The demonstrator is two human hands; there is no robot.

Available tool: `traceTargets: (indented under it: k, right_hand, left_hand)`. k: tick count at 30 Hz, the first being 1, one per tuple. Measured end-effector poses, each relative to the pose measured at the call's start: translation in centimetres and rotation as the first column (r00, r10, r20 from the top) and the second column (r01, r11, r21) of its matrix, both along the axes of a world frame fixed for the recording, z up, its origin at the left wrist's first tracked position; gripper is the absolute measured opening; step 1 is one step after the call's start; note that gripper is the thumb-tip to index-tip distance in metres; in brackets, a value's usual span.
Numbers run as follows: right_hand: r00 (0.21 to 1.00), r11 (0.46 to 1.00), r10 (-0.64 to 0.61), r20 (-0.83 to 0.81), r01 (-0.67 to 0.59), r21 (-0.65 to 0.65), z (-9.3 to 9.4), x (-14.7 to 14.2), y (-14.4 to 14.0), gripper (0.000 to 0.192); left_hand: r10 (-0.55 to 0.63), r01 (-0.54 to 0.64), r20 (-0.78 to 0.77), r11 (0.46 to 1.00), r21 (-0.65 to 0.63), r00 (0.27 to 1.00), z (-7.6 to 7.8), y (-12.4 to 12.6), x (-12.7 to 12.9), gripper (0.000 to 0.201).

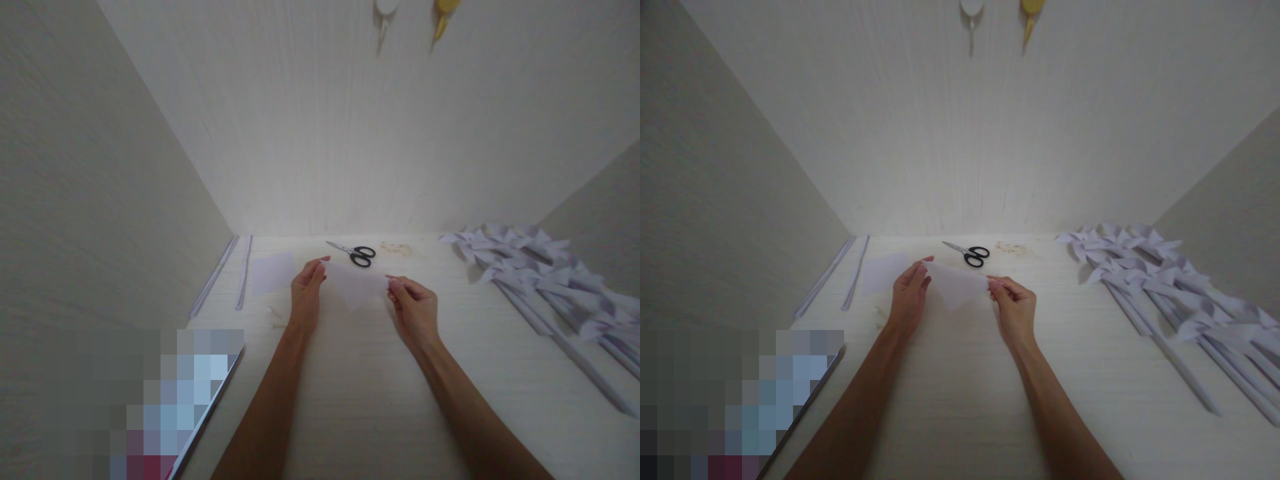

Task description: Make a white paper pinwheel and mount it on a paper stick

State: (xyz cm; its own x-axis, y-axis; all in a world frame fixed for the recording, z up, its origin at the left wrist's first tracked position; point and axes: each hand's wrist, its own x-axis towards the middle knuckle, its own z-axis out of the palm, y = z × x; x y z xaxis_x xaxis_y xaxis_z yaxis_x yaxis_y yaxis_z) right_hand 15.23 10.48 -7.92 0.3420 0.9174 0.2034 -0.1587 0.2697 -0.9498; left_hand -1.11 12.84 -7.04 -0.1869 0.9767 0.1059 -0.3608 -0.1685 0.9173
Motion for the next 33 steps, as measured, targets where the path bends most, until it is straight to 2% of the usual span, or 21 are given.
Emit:
traceTargets:
  k: [10, 14, 19, 25, 33]
  right_hand:
    - [0.998, 0.999, -0.007, -0.056, 0.005, -0.035, 0.02, 0.04, 0.11, 0.007]
    - [0.997, 0.998, -0.027, -0.067, 0.024, -0.05, -0.17, 0.09, 0.17, 0.006]
    - [0.992, 0.996, -0.058, -0.108, 0.051, -0.07, -0.18, 0.06, 0.29, 0.008]
    - [0.982, 0.996, -0.066, -0.178, 0.056, -0.064, 0.33, -0.11, 0.29, 0.005]
    - [0.992, 0.994, -0.108, -0.07, 0.108, -0.004, 0.48, -0.15, 0.19, 0.007]
  left_hand:
    - [0.126, -0.126, -0.01, 0.992, 0.011, 0.992, -0.13, 0.29, -0.22, 0.013]
    - [0.162, -0.156, -0.126, 0.986, 0.058, 0.979, 0.26, 0.11, -0.34, 0.012]
    - [0.219, -0.177, -0.286, 0.97, 0.166, 0.933, 0.34, 0.01, -0.63, 0.01]
    - [0.205, -0.141, -0.427, 0.974, 0.177, 0.881, -0.02, -0.03, -0.73, 0.011]
    - [0.339, -0.235, -0.539, 0.938, 0.253, 0.771, 0.52, -0.7, 0.04, 0.009]
